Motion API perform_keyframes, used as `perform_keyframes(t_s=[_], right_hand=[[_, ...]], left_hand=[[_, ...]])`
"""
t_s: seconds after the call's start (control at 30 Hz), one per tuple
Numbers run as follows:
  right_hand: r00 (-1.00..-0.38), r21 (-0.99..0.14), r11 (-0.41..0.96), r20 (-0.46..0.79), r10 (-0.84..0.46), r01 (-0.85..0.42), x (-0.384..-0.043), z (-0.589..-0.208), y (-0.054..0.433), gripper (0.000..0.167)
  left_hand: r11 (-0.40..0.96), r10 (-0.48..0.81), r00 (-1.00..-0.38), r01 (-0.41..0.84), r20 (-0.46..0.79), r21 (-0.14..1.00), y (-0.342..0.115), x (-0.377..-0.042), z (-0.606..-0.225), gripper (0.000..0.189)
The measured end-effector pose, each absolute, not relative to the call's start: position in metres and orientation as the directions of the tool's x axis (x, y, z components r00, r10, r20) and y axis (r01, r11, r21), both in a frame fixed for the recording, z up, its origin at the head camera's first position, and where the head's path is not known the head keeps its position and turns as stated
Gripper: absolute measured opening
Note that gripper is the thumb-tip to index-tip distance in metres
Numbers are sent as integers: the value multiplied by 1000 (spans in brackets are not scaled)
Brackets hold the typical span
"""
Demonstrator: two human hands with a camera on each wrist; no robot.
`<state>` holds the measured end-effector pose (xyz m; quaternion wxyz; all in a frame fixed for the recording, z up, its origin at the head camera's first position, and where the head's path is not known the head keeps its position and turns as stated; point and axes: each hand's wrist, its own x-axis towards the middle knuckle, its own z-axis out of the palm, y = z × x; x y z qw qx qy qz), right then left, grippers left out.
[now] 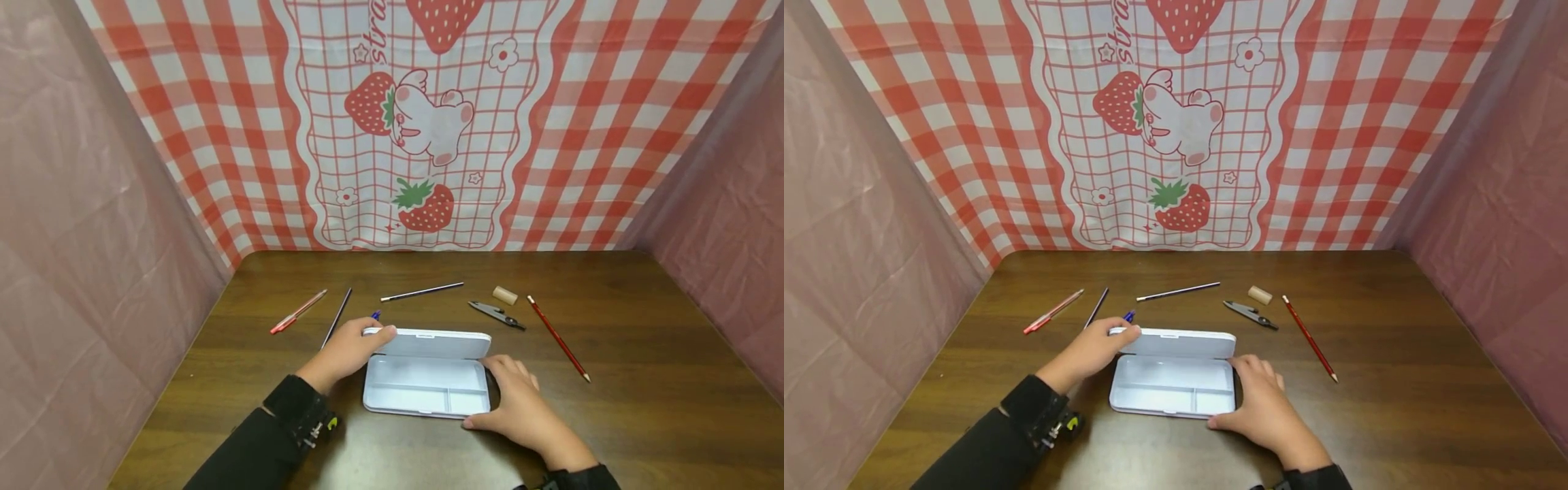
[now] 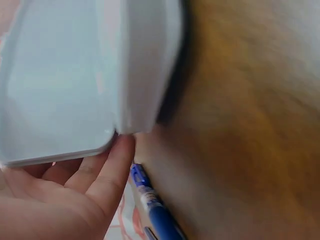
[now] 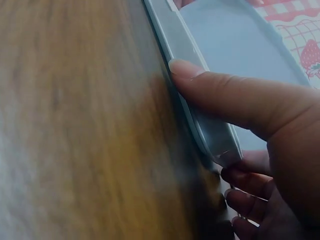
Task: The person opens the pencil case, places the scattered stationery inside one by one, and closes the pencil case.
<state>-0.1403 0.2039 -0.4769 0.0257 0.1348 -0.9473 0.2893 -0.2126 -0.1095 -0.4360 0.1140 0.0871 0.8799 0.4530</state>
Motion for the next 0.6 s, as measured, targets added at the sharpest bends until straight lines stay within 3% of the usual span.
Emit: perform_keyframes(t_s=[0.2, 0.33, 0.5, 0.6], right_hand=[[-962, -545, 796, 91, -257, -264, -139, -475, 206, 102], [-959, -552, 789, 82, -272, -271, -139, -474, 207, 102], [-958, -564, 784, 51, -282, -260, -139, -474, 207, 103], [-956, -572, 776, 51, -290, -266, -138, -473, 207, 103]], left_hand=[[498, 187, -977, 6, -100, 867, -109, -219, -427, 36], [524, 179, -982, 43, -61, 850, -110, -226, -424, 30], [613, 180, -984, 105, -8, 783, -109, -239, -423, 20], [715, 195, -980, 169, 39, 679, -107, -245, -421, 15]])
